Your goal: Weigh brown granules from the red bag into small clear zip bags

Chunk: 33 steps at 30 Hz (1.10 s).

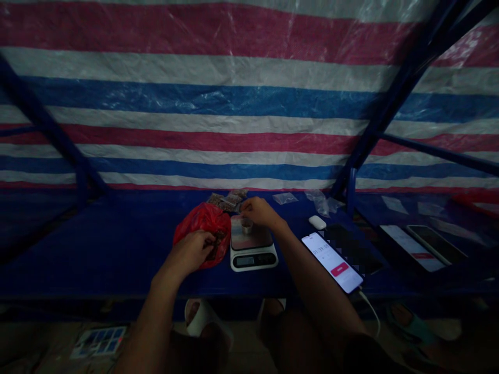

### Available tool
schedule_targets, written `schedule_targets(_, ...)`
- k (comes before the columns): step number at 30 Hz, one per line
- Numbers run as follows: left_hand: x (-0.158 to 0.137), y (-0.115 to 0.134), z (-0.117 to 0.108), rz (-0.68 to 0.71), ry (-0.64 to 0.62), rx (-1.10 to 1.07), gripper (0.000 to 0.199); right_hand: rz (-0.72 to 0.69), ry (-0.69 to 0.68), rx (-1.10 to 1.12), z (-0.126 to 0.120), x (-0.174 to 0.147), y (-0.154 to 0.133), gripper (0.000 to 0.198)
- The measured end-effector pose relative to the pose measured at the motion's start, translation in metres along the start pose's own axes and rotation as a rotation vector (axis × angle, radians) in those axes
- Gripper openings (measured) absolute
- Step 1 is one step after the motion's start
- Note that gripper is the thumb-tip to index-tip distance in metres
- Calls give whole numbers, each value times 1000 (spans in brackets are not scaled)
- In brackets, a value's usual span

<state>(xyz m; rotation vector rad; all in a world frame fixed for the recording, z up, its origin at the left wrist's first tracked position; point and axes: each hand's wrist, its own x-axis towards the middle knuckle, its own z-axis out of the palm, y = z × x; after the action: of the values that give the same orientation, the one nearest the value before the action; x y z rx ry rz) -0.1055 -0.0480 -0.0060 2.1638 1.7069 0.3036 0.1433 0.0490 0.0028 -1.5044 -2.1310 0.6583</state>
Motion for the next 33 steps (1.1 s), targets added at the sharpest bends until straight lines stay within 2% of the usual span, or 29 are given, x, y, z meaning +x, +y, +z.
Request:
schedule_targets(4,-3,7,2,3,-46,44,23,31,-46,4,3,9,1,16)
schedule_targets(8,2,11,2,-4,-52,100,20,22,32,63,-7,2,-1,18)
schedule_targets(12,4,14,1,3,-62,142,19,-51,93,114,-22,-17,-8,17)
schedule_targets(18,3,22,-1,16,-62,185,21,-171,24,78,-30,-43,-22,20)
schedule_targets(26,9,9,-5,18,-44,103,26,-169,155,211,-24,-49,-15,16)
schedule_targets(30,9,8,-17,16,41,56,27,-168,206,272,-25,-51,-13,16)
schedule_targets(33,13,23,-26,10,154,18,29,-155,262,307,-27,-51,-12,15)
